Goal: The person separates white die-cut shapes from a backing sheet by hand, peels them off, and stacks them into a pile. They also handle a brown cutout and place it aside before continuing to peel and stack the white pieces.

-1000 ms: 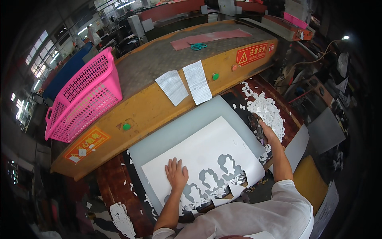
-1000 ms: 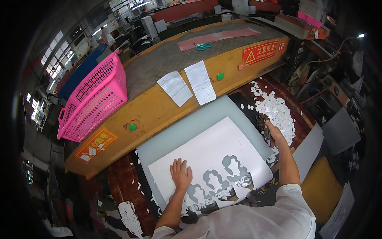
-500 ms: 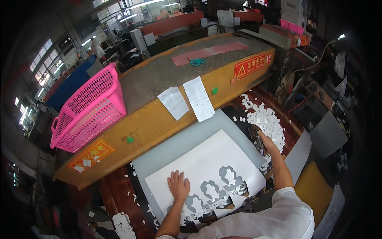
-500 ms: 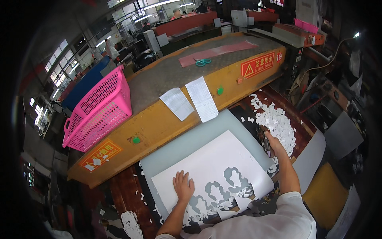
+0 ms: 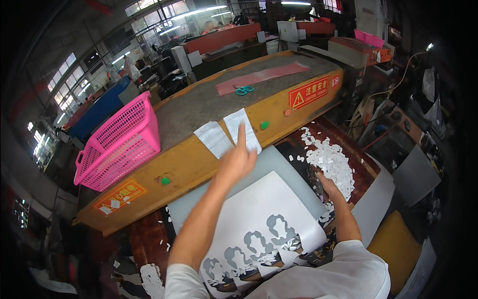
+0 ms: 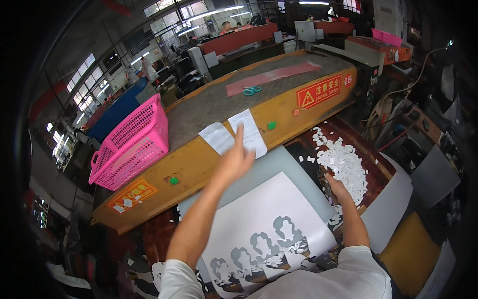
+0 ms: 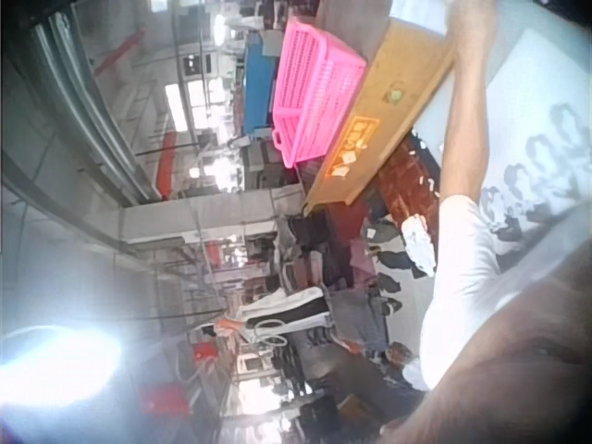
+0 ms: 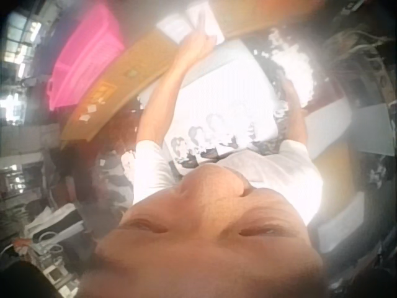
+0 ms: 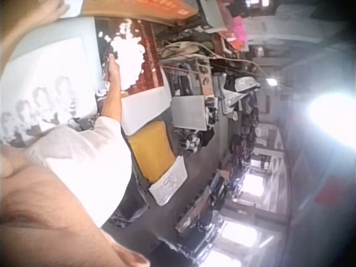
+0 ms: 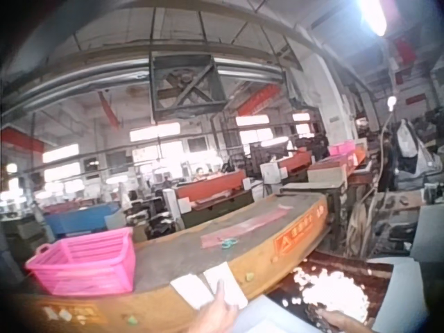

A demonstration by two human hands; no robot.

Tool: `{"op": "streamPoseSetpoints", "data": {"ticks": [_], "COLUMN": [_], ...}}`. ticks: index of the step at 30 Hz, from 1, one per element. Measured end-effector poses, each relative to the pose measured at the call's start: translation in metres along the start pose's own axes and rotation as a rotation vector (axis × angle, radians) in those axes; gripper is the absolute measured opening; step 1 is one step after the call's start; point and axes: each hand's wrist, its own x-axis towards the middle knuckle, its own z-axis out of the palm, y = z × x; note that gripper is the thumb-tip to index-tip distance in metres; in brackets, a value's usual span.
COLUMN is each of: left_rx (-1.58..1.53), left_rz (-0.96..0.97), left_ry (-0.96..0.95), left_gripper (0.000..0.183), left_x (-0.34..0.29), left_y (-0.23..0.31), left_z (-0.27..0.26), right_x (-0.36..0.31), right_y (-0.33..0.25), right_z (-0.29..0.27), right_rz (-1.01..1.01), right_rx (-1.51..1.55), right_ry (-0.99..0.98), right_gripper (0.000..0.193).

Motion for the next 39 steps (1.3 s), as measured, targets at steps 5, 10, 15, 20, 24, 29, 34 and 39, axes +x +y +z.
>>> {"op": "streamPoseSetpoints", "data": {"ticks": [5,10,15,20,24,29,34,39], "left_rx": [-0.162,-0.213,0.307,0.464,0.475,0.494,0.514,0.521], "left_rz": [-0.002,-0.129,-0.337,-0.62,-0.682,-0.641,-0.707,-0.628], "left_ry": [0.038,-0.034,0.102,0.198,0.25,0.312,0.266,0.424], "left_gripper": [0.084,0.056,0.067,0.065,0.058,0.056,0.056,0.047], "left_x": [0.064,-0.001,-0.209,-0.33,-0.324,-0.321,-0.316,-0.31], "left_y": [0.072,-0.011,-0.127,-0.15,-0.139,-0.133,-0.141,-0.159], "left_z": [-0.03,0.09,0.192,0.216,0.22,0.217,0.217,0.22], "right_x": [0.006,0.0,-0.011,-0.007,0.005,0.013,0.03,0.037], "right_y": [0.004,-0.003,-0.013,-0.011,-0.01,-0.004,0.003,-0.004], "right_z": [-0.005,-0.011,-0.019,-0.022,-0.023,-0.025,-0.028,-0.028], "right_rz": [-0.006,-0.039,-0.012,-0.026,0.015,-0.006,0.045,-0.003], "right_rx": [-0.059,-0.171,-0.174,-0.141,-0.17,-0.144,-0.211,0.16], "right_ry": [0.001,-0.002,-0.106,-0.124,-0.124,-0.139,-0.147,-0.249], "right_gripper": [0.079,0.072,0.071,0.068,0.067,0.066,0.073,0.071]}}
